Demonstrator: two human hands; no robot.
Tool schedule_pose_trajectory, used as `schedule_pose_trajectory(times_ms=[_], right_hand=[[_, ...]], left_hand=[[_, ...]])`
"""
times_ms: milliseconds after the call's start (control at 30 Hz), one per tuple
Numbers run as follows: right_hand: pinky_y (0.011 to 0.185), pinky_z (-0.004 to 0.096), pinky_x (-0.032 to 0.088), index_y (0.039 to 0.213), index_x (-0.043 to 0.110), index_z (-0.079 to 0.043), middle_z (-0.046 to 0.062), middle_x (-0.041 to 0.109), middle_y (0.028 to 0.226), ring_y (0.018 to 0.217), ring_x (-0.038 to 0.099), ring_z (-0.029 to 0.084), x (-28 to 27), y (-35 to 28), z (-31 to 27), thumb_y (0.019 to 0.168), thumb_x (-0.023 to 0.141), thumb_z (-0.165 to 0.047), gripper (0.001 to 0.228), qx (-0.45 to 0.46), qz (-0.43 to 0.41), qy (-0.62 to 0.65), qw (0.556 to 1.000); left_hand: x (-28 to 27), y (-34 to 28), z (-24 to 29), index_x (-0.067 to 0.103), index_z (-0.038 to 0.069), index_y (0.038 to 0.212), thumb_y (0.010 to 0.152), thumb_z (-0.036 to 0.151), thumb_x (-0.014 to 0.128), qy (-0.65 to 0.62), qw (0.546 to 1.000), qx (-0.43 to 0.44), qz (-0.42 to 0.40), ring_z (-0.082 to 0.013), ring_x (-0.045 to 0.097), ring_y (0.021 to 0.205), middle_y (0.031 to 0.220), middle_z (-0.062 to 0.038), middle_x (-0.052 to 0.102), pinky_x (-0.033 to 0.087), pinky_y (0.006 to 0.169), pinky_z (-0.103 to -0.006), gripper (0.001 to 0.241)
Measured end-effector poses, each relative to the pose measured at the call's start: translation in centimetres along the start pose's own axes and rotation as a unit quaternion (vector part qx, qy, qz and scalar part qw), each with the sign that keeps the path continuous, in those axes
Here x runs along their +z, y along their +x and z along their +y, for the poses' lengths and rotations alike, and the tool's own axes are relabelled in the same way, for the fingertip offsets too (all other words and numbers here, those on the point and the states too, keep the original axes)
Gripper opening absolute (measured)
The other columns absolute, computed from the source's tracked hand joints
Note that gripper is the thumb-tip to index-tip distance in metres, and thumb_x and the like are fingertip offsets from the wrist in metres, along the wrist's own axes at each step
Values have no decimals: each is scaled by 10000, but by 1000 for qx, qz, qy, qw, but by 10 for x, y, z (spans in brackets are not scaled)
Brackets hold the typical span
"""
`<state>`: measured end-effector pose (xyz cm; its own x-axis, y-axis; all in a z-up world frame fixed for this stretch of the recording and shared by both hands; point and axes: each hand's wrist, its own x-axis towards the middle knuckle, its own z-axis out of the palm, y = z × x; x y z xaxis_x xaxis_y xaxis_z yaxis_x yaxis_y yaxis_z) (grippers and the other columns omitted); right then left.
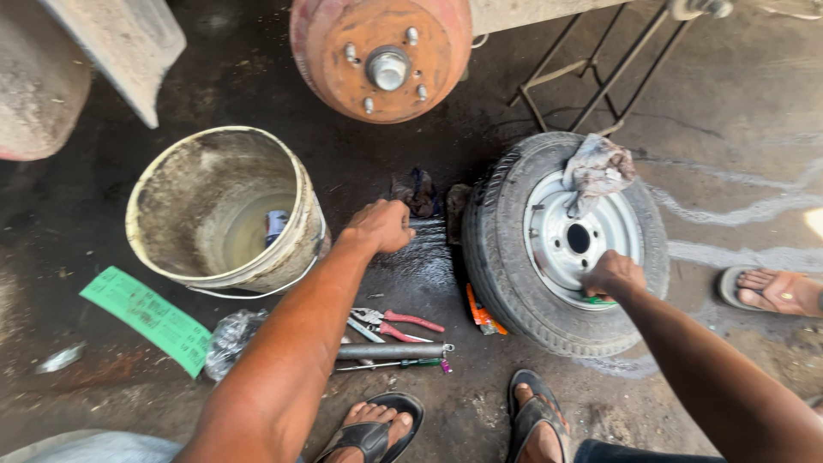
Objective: The person cleans the brake drum and hub assembly with a cloth, then uses a screwdriver to adjust the internal brake mechanism. Finally, they mount the tire onto the hub and secure it by hand-tightening the lug nuts.
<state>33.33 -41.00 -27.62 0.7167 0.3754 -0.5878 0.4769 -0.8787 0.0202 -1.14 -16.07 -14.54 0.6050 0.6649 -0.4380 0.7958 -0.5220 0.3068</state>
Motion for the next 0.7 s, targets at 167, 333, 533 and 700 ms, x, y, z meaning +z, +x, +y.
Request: schedule_pose_trajectory(times_ms=[167, 333, 533, 700], right_hand=[[768, 336, 596, 832, 770, -77, 77, 782, 749, 778, 764, 185, 24, 33, 12, 805, 786, -298, 223, -37, 55, -54, 996], [606, 306, 552, 784, 795, -74, 51, 765, 722, 646, 703, 149, 38, 64, 19, 896, 705, -366, 325, -65, 6, -109, 992], [499, 247, 502, 778, 779, -109, 17, 758, 703, 565, 631, 98, 16, 73, 14, 873, 724, -359, 272, -86, -34, -198, 976], [529, 299, 558, 739, 739, -47, 70, 724, 670, 577, 655, 161, -87, 39, -48, 882, 697, -371, 356, -158, 40, -114, 980]], left_hand=[[3, 3, -6, 738, 142, 1128, 864, 351, 749, -2, 1000, -15, -9, -341, 656, 1198, 1232, -154, 709, 514, 1026, -451, 337], [7, 5, -6, 730, 130, 1155, 863, 340, 754, -2, 1000, -6, -22, -323, 659, 1205, 1244, -144, 711, 509, 1037, -444, 360], [8, 6, -14, 743, 138, 1145, 857, 353, 764, -13, 999, -13, -26, -316, 660, 1191, 1243, -143, 711, 511, 1031, -442, 360], [16, 13, -33, 776, 12, 1027, 863, 441, 752, -199, 979, -49, -4, -290, 754, 1016, 1094, -197, 792, 583, 957, -436, 460]])
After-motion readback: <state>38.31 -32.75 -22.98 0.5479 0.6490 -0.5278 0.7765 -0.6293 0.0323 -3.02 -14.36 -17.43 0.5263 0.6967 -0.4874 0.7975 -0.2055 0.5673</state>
